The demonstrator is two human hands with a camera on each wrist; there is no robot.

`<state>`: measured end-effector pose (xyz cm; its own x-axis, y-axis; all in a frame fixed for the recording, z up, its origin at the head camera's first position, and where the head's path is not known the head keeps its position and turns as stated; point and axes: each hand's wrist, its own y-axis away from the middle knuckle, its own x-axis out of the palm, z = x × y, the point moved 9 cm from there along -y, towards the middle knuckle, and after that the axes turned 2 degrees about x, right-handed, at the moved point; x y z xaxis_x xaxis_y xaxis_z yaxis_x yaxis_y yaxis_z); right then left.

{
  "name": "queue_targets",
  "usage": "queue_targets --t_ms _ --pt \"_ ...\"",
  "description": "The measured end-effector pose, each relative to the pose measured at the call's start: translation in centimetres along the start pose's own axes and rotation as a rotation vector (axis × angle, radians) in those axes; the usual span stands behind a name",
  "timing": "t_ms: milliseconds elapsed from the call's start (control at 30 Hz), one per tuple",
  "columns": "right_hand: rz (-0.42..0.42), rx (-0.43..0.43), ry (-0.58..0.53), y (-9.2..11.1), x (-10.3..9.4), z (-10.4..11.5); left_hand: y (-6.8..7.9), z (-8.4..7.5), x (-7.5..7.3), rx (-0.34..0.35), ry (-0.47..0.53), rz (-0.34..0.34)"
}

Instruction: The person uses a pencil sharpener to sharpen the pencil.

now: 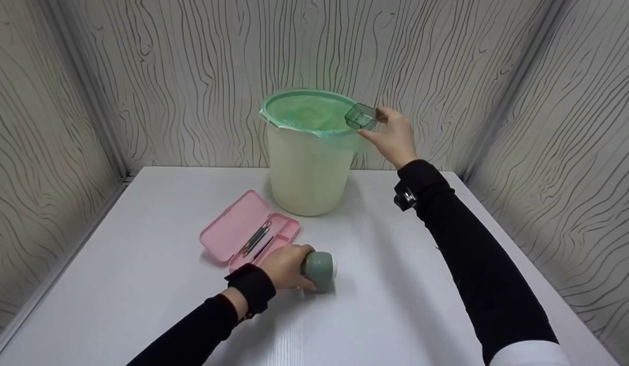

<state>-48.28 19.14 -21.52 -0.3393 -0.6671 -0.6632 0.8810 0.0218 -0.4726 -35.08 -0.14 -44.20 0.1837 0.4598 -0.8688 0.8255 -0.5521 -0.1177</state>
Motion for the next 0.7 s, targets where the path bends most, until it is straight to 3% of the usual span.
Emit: queue_targets --t_ms 133,400,700 --pt "0.033 -0.016 -0.094 1.8 0.0 -0.4 0.0 -0.1 0.0 0.001 -0.011 -0.007" --pt "0.137 -0.041 -0.158 6.8 0.8 -1.6 -0.1 0.0 0.1 0.004 -0.001 -0.013" --pt "0.31 0.003 -0.183 13.1 3.4 -5.2 -0.1 -0.1 0.0 0.006 0.002 -0.007"
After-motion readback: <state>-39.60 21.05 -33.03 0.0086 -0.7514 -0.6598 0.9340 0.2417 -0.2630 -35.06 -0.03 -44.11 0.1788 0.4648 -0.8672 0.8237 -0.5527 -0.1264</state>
